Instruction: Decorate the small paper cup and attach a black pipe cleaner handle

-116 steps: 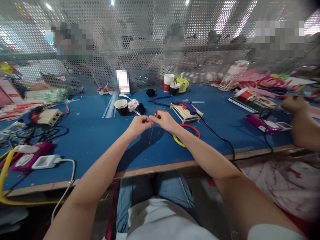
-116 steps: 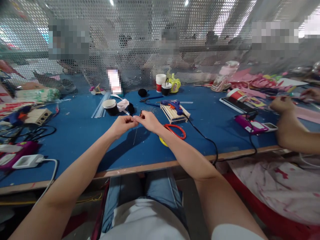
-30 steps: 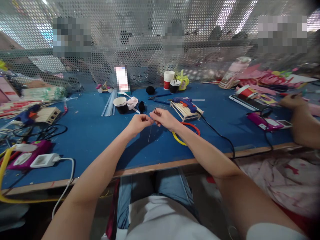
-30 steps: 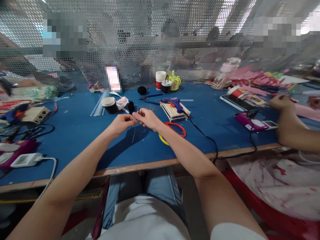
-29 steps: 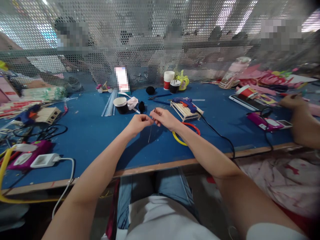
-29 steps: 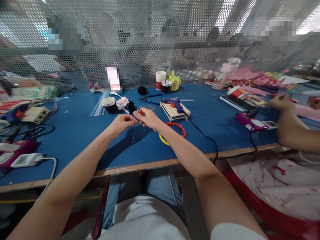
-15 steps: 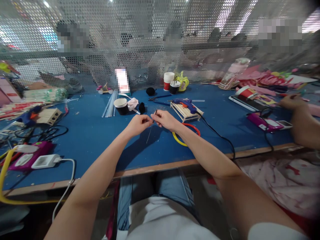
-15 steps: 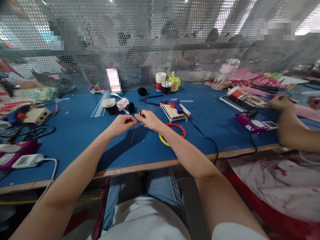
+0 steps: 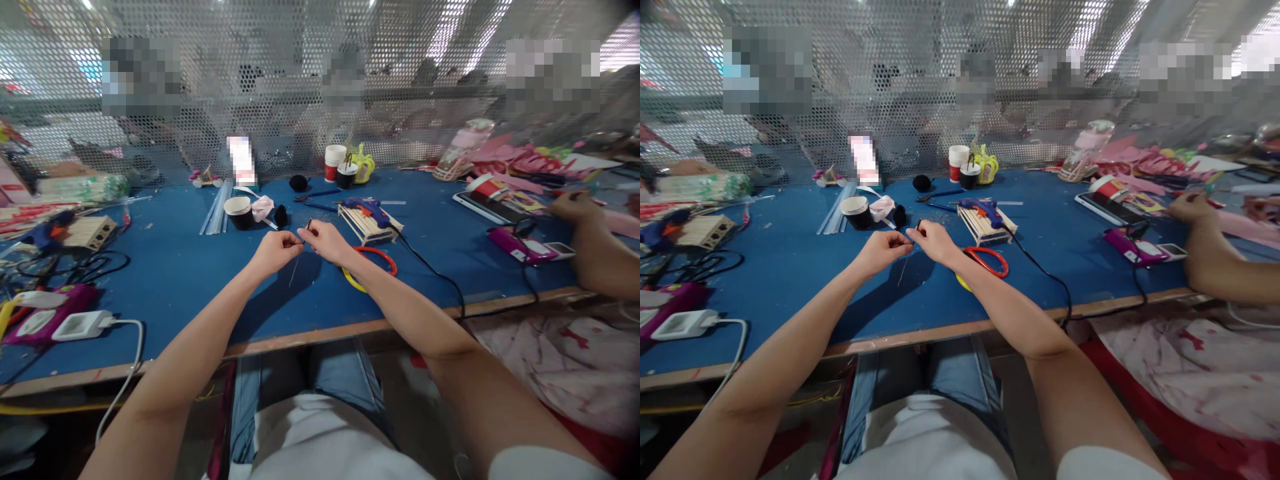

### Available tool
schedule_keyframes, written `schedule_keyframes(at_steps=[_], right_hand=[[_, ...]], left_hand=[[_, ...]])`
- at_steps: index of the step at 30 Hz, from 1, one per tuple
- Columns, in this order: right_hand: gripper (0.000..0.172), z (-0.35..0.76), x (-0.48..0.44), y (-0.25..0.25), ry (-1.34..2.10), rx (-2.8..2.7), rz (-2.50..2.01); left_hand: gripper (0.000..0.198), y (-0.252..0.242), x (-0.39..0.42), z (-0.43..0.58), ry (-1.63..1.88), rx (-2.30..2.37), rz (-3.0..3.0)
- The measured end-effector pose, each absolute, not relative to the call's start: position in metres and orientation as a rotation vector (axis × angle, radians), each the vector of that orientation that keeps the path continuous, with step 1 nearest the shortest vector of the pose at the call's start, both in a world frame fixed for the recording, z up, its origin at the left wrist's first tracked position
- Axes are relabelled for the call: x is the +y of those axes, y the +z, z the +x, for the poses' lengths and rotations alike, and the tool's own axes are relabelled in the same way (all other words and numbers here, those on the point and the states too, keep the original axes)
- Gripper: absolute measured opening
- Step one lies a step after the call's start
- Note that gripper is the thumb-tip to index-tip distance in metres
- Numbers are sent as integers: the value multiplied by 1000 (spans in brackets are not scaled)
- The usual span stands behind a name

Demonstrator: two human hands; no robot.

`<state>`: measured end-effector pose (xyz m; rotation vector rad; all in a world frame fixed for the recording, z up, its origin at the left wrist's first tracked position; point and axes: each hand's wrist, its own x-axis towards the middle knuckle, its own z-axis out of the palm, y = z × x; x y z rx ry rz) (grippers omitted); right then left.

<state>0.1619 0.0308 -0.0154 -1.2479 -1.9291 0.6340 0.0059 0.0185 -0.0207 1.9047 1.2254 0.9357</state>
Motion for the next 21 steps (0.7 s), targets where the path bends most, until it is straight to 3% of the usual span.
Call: schedule_keyframes(at_steps=[4,9,16,21], right_hand=[[40,161,31,-17,624,-1918,-1213],[38,163,25,-12,993,-1913,-1026],[38,164,28,-11,676,-1941,-1120],[39,163,28,-11,649,-1939,-1187]], left_hand=[[22,-22,16,10,980,1196,1799],[26,-19,14,10,954,1107,1661],[21,-15,15,8,979,1124,1750],[18,-13,12,9,965,1100,1706]])
